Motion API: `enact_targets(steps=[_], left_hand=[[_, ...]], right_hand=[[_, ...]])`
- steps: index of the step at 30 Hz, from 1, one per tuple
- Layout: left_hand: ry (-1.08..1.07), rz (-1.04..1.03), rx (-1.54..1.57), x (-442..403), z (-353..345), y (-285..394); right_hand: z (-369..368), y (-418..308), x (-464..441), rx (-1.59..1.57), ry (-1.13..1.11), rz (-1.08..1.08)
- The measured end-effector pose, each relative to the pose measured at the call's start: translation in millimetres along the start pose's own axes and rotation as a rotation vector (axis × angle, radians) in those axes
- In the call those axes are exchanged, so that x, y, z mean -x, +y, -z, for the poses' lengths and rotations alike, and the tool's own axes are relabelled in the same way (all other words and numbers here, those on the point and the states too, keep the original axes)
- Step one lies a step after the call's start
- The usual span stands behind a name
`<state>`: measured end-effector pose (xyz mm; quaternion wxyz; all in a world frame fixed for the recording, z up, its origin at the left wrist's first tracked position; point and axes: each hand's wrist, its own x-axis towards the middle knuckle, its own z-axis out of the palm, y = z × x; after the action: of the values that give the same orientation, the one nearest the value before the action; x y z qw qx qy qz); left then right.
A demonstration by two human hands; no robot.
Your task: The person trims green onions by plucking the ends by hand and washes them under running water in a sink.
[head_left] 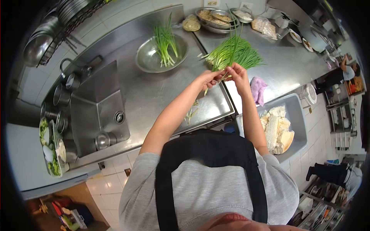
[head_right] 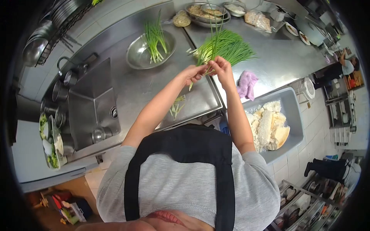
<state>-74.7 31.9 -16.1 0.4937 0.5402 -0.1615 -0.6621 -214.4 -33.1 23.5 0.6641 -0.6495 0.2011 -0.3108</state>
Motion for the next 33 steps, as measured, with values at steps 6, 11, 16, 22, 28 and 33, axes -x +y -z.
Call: enact_targets(steps=[6, 11, 16, 22, 28, 33], left_hand=[[-0.139, -0.171, 0.003, -32.7, -39.0, 21.0], [0.243, -0.614, -0.407, -79.9, -24.4, 39.9], [0.053, -0.497, 0.023, -5.6, -18.2, 49.7], [0.28, -0.675, -0.019, 60.5, 12.1, 27.8], [0.575, -0.733, 0.137, 105.9, 77.0, 12.5], [0.805, -0.763, 0.272, 138.6, 101.4, -5.4]], right_hand=[[22.2, -10.3, 29.1, 0.021, 0.238, 0.187], [30.6, -17.9, 29.5, -0.113, 0.301, 0.095], [16.6, -5.7, 17.8, -0.167, 0.109, -0.095], [-46.1, 11.2, -2.6, -0.15, -0.213, -0.209], [-101.1, 43.4, -4.2, 0.093, -0.368, -0.154], [-124.8, 46.5, -0.2, 0.347, -0.417, 0.006]])
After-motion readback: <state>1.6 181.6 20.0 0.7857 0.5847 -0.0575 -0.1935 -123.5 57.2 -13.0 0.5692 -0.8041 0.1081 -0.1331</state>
